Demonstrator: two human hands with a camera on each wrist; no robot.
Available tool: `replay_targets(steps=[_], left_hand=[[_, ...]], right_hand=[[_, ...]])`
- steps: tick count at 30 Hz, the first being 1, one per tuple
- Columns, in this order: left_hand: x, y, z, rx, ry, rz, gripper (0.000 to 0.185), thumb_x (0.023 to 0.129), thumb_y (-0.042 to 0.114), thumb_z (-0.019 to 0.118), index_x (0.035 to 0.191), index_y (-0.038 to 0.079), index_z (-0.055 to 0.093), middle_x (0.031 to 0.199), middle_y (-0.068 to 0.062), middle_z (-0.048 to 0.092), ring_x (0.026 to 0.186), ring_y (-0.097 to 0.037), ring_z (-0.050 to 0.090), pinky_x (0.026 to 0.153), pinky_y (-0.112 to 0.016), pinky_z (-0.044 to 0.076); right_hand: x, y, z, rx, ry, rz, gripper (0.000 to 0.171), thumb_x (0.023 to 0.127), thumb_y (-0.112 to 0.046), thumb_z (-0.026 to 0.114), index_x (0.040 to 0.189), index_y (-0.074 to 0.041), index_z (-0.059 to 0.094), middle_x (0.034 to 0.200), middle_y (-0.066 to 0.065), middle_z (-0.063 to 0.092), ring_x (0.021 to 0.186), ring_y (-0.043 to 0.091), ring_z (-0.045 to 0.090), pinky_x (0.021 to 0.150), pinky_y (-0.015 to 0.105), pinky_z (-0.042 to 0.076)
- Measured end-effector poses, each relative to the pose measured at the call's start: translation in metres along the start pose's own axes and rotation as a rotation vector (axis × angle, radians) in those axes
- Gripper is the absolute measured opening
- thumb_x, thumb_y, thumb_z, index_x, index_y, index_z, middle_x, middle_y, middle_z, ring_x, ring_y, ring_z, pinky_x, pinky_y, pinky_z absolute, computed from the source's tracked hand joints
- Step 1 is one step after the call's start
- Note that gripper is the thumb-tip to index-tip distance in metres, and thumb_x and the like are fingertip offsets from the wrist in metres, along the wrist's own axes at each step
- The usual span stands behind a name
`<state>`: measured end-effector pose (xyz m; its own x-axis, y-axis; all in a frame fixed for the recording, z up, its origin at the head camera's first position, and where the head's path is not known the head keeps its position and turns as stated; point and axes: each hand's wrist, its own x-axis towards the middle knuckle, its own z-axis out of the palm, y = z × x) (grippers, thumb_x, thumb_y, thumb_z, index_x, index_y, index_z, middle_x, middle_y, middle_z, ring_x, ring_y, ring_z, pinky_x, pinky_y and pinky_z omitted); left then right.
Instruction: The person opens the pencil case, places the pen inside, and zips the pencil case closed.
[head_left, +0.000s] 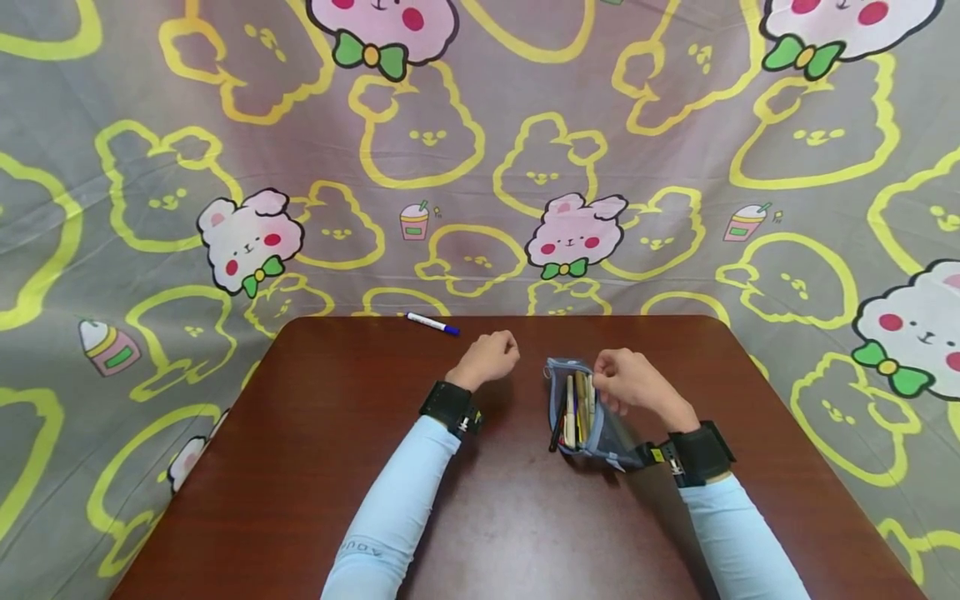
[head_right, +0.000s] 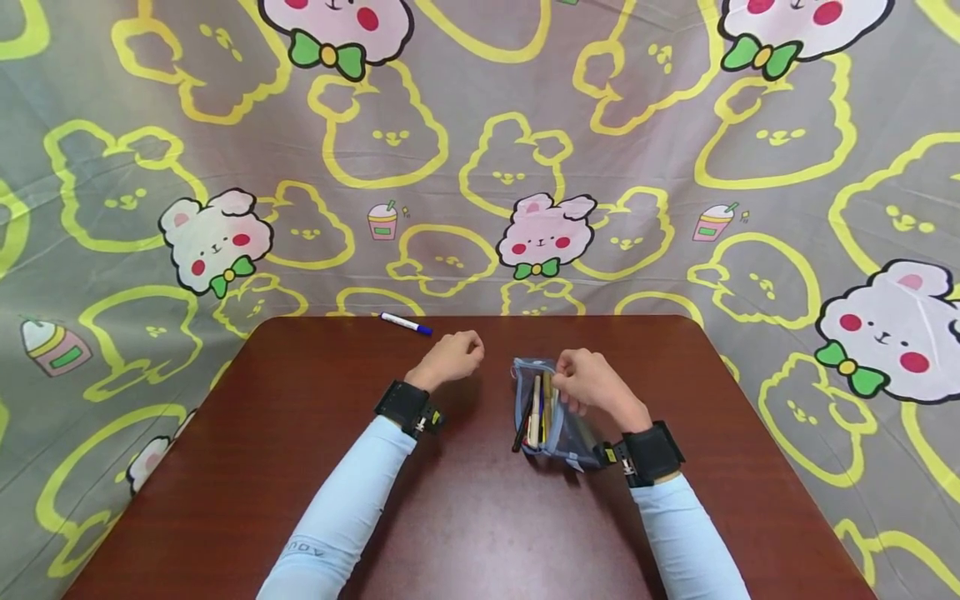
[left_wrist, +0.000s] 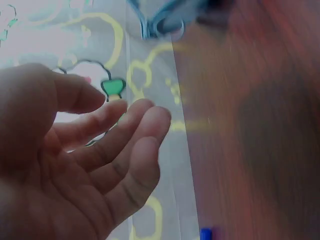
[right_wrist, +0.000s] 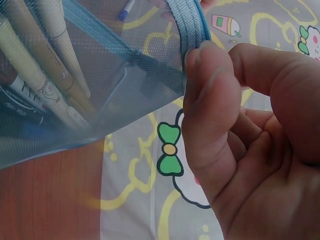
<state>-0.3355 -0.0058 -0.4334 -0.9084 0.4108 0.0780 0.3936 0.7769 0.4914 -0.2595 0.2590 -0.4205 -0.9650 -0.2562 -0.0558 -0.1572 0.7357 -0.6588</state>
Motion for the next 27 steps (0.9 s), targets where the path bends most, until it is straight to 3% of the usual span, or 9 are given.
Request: replay_targets(steps=[9,15,19,23,27], left_hand=[[0.01,-0.035,-0.015,0.01,0.087,-0.155,0.016,0.098,0.021,0.048,0.09,0.009,0.056,0.081,-0.005,0.057,0.071,-0.02,0.054,0.062,-0.031,0.039],[0.013,-0.06,-0.021,0.035,0.092,-0.275,0.017,0.099,0.023,0.048,0.091,0.009,0.053,0.079,-0.004,0.053,0.071,-0.022,0.053,0.062,-0.034,0.038],[0.017,-0.076,-0.026,0.042,0.106,-0.32,0.02,0.098,0.024,0.047,0.085,0.01,0.05,0.075,-0.004,0.049,0.069,-0.022,0.049,0.06,-0.035,0.035],[0.019,-0.09,-0.03,0.061,0.12,-0.366,0.017,0.096,0.025,0.047,0.087,0.011,0.052,0.084,-0.007,0.058,0.076,-0.026,0.056,0.062,-0.038,0.039],[0.021,-0.099,-0.033,0.057,0.111,-0.407,0.018,0.096,0.024,0.045,0.106,0.012,0.054,0.107,-0.012,0.066,0.096,-0.036,0.063,0.075,-0.046,0.047]], right_hand=[[-0.002,0.002,-0.001,-0.016,-0.004,0.011,0.006,0.093,-0.012,0.059,0.094,-0.006,0.057,0.064,0.005,0.063,0.049,0.02,0.059,0.047,0.034,0.052],[-0.006,0.002,0.0,-0.025,-0.016,0.003,0.006,0.094,-0.012,0.058,0.092,-0.006,0.056,0.061,0.004,0.061,0.046,0.02,0.058,0.046,0.033,0.051],[-0.007,0.0,-0.001,-0.035,-0.007,-0.002,0.006,0.093,-0.012,0.058,0.092,-0.006,0.056,0.061,0.004,0.061,0.046,0.019,0.058,0.045,0.032,0.051],[-0.005,-0.003,-0.002,-0.039,-0.006,-0.012,0.006,0.093,-0.011,0.058,0.092,-0.006,0.056,0.061,0.003,0.061,0.047,0.019,0.058,0.045,0.032,0.051],[-0.004,-0.005,-0.004,-0.04,-0.01,-0.016,0.005,0.092,-0.011,0.057,0.092,-0.006,0.057,0.061,0.003,0.061,0.047,0.019,0.058,0.045,0.031,0.051]])
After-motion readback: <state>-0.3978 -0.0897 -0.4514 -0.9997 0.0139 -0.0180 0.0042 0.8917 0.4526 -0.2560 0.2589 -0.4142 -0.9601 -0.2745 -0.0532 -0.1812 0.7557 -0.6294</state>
